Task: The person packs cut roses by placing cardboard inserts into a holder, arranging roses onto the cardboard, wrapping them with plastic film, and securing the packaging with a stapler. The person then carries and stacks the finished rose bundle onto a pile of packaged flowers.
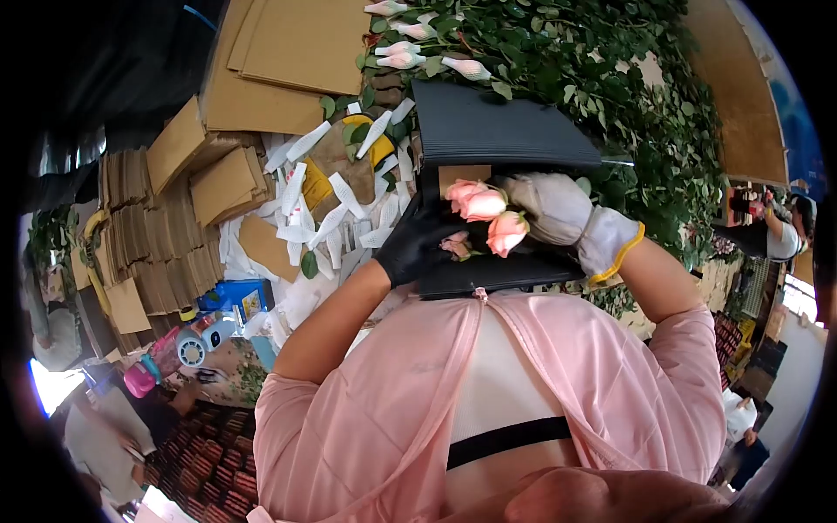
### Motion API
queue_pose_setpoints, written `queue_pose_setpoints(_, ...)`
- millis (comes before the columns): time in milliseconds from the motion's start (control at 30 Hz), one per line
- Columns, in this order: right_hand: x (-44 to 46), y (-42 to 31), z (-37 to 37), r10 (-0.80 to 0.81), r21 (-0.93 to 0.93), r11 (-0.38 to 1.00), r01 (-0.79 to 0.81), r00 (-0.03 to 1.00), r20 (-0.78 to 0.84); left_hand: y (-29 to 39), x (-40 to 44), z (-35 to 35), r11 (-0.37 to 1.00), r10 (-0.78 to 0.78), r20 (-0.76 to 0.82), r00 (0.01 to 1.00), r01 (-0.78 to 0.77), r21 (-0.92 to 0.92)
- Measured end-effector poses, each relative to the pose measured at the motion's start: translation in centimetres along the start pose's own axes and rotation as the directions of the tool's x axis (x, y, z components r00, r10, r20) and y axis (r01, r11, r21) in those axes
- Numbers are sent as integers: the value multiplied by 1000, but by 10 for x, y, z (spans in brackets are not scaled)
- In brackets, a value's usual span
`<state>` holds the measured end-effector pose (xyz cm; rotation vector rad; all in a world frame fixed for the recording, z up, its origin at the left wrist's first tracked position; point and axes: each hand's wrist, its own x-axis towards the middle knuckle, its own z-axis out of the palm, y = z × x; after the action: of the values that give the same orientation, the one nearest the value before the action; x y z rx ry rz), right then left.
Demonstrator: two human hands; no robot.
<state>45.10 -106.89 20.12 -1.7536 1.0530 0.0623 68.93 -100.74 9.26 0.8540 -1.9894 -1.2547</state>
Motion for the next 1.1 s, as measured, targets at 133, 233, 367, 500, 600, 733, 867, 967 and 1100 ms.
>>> queue_pose_setpoints(133,7,7,28,-208,-754,644,129,978,-10,8,5,5,994,-99,-170,980,106,33)
queue_pose_setpoints(233,8,13,30,-247,-655,737,167,969,-30,5,9,-10,933,82,-74,994,-51,356)
queue_pose_setpoints(367,-10,-11,0,-290,-419,871,255,957,-20,6,16,-12,957,163,-6,987,-157,243)
queue_pose_setpoints(500,-1,-8,1,-411,-583,779,229,889,-201,-17,19,2,930,289,-129,949,-246,273)
queue_pose_setpoints(600,15,9,18,-341,-671,731,128,919,-197,-14,13,-2,937,130,-75,989,-97,337)
queue_pose_setpoints(733,16,16,29,-384,-753,655,68,888,-254,9,4,-7,785,27,-142,989,68,616)
queue_pose_setpoints(867,24,31,33,-383,-785,617,56,893,-238,13,27,-21,764,281,-44,959,-195,615)
queue_pose_setpoints(967,14,23,15,-489,-699,676,233,852,-188,-12,30,-18,993,43,-14,999,-41,109)
queue_pose_setpoints(1100,-46,-44,-11,-231,-785,588,-193,891,-391,-14,36,-14,958,133,-12,991,-125,258)
